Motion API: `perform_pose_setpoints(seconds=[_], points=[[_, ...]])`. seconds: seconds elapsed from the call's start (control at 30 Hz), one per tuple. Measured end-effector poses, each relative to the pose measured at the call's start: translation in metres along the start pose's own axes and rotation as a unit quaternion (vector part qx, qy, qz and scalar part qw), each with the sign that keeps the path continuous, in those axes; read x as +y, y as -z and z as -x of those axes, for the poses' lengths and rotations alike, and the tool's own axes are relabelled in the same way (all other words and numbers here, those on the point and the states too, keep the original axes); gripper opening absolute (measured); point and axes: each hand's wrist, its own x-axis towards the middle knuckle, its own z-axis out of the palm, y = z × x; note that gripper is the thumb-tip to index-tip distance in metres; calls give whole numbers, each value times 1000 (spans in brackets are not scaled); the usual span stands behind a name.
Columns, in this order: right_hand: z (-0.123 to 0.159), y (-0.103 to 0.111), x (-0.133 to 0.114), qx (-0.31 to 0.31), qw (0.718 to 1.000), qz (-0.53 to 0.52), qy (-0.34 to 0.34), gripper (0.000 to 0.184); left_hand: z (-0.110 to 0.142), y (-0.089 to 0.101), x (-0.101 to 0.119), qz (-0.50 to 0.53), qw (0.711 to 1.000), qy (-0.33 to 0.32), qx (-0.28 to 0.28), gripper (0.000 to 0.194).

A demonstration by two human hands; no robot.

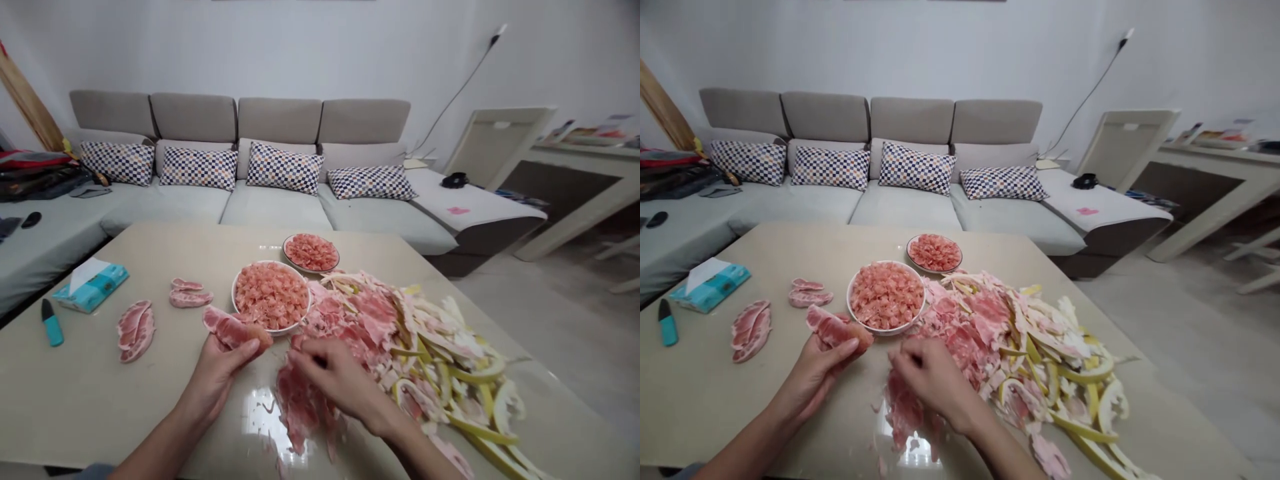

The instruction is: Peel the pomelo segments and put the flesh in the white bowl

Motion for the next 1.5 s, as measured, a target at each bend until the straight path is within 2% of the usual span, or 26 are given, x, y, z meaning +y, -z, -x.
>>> perform_pose_setpoints(seconds=[0.07, 0.1, 0.17, 0.2, 0.37, 0.47, 0.53, 0.6, 0.77, 0.97, 1.1, 1.2, 1.37, 1.43, 1.5], points=[[5, -2, -1, -68, 994, 87, 13, 9, 3, 3, 0, -2, 1000, -1, -6, 43], [8, -2, -2, -79, 990, 118, 9, 15, 4, 4, -1, -8, 1000, -3, -12, 46], [12, 0, -8, -56, 989, 138, -19, 11, 6, 3, -1, -27, 999, -13, -27, 49], [13, 1, -11, -36, 990, 132, -26, 15, 7, 3, -2, -37, 999, -19, -32, 50], [11, 5, -17, 43, 997, 36, 54, 21, 8, 1, -2, -76, 995, -48, -48, 50], [9, -1, -16, 89, 993, -23, 67, 10, 9, 1, -4, -76, 993, -48, -73, 48], [8, -7, -16, 111, 989, -60, 78, 19, 10, 0, -6, -77, 993, -44, -82, 47], [8, -12, -17, 103, 988, -87, 79, 20, 11, 0, -8, -85, 992, -42, -87, 46], [7, -16, -22, 98, 986, -126, 57, 7, 12, 2, -11, -87, 993, -31, -74, 47], [6, -15, -24, 86, 985, -148, 24, 8, 14, 1, -9, -76, 996, -9, -55, 50], [3, -14, -19, 65, 978, -195, -21, 13, 13, 0, -7, -58, 998, 2, -31, 53], [0, -14, -12, 28, 960, -272, -67, 22, 12, -1, -7, -27, 999, 19, -22, 54], [-1, -17, -5, -6, 908, -404, -114, 31, 12, -3, -4, 24, 999, 32, -29, 47], [-4, -14, -4, -4, 912, -396, -107, 30, 11, -4, -3, 35, 998, 34, -35, 43], [-14, -9, -2, 21, 943, -323, -79, 28, 10, -3, -2, 36, 998, 39, -32, 38]])
